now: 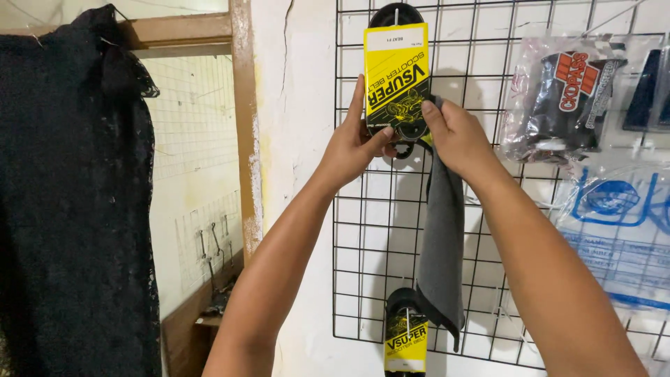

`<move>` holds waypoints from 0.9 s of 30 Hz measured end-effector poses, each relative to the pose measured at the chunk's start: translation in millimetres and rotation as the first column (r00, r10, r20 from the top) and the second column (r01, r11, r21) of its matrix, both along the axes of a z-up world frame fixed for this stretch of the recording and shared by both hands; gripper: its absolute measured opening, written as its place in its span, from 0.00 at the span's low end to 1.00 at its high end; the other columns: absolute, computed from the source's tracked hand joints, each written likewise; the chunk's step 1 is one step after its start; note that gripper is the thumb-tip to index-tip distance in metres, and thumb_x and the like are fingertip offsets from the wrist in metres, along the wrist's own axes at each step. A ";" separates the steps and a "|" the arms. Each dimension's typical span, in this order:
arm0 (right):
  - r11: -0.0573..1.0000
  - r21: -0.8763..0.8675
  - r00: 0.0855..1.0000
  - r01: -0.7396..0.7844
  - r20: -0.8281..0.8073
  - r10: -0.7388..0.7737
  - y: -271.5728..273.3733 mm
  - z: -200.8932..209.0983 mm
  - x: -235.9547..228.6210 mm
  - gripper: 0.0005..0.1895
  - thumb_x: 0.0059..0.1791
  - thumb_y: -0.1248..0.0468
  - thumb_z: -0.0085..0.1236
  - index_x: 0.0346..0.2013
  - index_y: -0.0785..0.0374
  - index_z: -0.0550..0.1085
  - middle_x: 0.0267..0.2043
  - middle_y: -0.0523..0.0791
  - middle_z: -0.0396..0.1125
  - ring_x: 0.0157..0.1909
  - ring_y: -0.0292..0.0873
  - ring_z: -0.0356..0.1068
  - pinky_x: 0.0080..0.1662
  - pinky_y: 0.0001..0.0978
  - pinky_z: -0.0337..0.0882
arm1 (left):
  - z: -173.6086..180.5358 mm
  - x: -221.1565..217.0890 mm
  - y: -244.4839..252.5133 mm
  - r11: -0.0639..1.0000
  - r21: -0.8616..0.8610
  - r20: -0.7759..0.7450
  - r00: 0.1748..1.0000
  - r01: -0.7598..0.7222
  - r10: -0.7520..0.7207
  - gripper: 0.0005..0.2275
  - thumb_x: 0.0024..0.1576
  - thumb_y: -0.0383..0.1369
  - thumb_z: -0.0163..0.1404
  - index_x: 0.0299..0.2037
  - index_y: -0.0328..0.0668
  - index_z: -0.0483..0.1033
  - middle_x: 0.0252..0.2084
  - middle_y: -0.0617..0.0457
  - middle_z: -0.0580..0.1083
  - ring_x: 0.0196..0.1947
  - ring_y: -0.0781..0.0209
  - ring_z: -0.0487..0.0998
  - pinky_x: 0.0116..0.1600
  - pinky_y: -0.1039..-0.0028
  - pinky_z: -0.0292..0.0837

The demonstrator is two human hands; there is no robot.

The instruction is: The person wipes a scooter belt with a cloth, repeatedly rubbing its surface and edges. The person then hangs the belt on a wall grid and repeats the wiping process on another belt.

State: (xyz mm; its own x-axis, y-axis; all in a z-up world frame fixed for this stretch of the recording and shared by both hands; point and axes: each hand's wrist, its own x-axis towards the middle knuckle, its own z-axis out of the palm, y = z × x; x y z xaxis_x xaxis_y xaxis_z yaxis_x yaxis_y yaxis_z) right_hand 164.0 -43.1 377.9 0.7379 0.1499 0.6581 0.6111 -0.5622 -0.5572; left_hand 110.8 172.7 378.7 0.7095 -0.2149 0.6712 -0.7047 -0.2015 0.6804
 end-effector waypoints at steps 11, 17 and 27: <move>0.998 -0.059 0.995 0.020 -0.095 -0.026 4.5 -12.2 21.7 0.27 0.63 0.44 0.40 0.43 0.64 0.75 0.34 0.59 0.73 0.46 0.66 0.73 0.47 0.59 0.71 | -20.5 31.7 5.3 0.999 -0.032 -0.063 0.997 0.039 -0.041 0.38 0.65 0.29 0.50 0.79 0.57 0.35 0.45 0.37 0.79 0.41 0.49 0.87 0.57 0.59 0.83; 0.984 -0.161 0.987 0.070 -0.131 -0.092 7.1 -11.8 9.4 0.28 0.61 0.44 0.40 0.43 0.67 0.74 0.37 0.64 0.72 0.51 0.73 0.70 0.51 0.64 0.68 | -31.6 36.3 7.2 0.997 -0.049 -0.061 0.997 0.054 -0.057 0.37 0.66 0.30 0.50 0.79 0.58 0.35 0.45 0.37 0.79 0.42 0.48 0.86 0.57 0.60 0.83; 0.978 -0.143 0.987 0.154 -0.029 -0.159 -6.6 33.5 -92.8 0.21 0.61 0.55 0.40 0.66 0.60 0.67 0.40 0.54 0.74 0.33 0.51 0.75 0.33 0.44 0.72 | -43.8 40.1 15.8 0.998 0.013 -0.052 0.996 0.068 -0.067 0.38 0.64 0.39 0.45 0.77 0.51 0.29 0.47 0.37 0.82 0.35 0.58 0.87 0.42 0.70 0.86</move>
